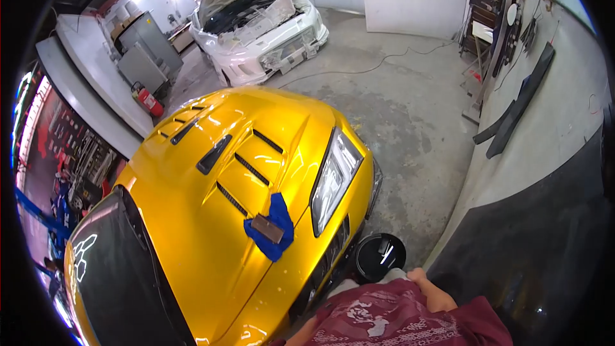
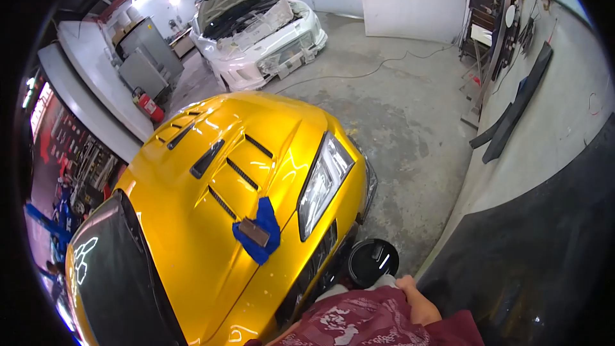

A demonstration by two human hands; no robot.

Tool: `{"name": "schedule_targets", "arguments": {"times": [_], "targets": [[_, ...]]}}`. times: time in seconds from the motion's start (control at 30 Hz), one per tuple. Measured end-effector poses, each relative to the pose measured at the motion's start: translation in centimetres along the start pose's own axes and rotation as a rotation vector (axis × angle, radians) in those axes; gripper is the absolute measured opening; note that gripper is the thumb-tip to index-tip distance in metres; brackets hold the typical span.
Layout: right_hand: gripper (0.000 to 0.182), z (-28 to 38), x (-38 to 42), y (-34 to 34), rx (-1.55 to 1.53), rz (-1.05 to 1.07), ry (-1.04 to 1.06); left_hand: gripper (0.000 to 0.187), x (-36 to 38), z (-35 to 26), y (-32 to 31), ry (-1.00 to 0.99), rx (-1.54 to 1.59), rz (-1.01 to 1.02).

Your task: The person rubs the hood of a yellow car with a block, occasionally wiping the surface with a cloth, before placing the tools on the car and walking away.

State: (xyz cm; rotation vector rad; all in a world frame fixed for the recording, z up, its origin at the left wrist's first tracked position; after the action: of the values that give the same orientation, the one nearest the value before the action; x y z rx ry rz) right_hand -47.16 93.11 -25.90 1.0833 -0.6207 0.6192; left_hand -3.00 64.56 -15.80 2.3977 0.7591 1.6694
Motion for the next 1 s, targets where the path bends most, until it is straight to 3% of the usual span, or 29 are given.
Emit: {"name": "schedule_targets", "arguments": {"times": [0.1,0.2,0.3,0.5,0.53,0.6,0.67,0.73,0.87,1.0], "targets": [[0.049,2.5,2.3,4.6,-0.030,-0.294,-0.199,0.053,-2.8,-2.5,0.1,-0.002,-0.022,0.012],[0.049,4.3,3.5,11.2,-0.179,-0.303,-0.162,0.054,-4.6,-5.6,-0.3,0.010,-0.041,0.025],[0.037,2.9,-2.0,14.2,-0.181,-0.408,-0.128,0.054,-5.7,-8.4,-0.8,0.023,-0.069,0.039],[0.021,0.3,-15.7,18.2,-0.802,-0.105,-0.328,0.054,-6.5,-13.1,-1.7,0.104,-0.147,0.037],[0.019,1.0,-17.3,19.5,-0.787,-0.062,-0.327,0.054,-6.8,-14.6,-2.3,0.124,-0.161,0.030],[0.016,2.5,-21.5,22.6,-0.750,0.027,-0.313,0.054,-7.9,-18.7,-3.6,0.159,-0.184,0.005],[0.017,-5.5,-36.5,20.7,-0.051,0.420,0.163,0.054,-8.8,-24.9,-5.5,0.191,-0.191,-0.026],[0.019,0.5,-35.2,25.1,-0.665,0.171,-0.263,0.054,-10.3,-32.3,-8.2,0.199,-0.183,-0.053],[0.018,6.7,-37.9,30.8,-0.665,0.230,-0.241,0.054,-12.9,-45.2,-13.9,0.174,-0.188,-0.029],[0.017,9.8,-40.8,36.5,-0.841,0.212,-0.212,0.054,-15.5,-54.1,-15.9,0.113,-0.228,0.021]]}}
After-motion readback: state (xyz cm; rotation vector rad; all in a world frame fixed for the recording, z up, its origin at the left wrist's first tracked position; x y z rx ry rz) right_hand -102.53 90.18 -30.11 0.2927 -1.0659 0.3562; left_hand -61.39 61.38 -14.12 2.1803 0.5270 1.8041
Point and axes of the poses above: each hand's wrist, its own x-axis away from the middle knuckle, its own y-axis out of the back of the hand, z = x × y, the point moved 2 cm from there along -x, towards the middle knuckle, and after that the axes turned 8 degrees about -x, right-handed, at the moved point
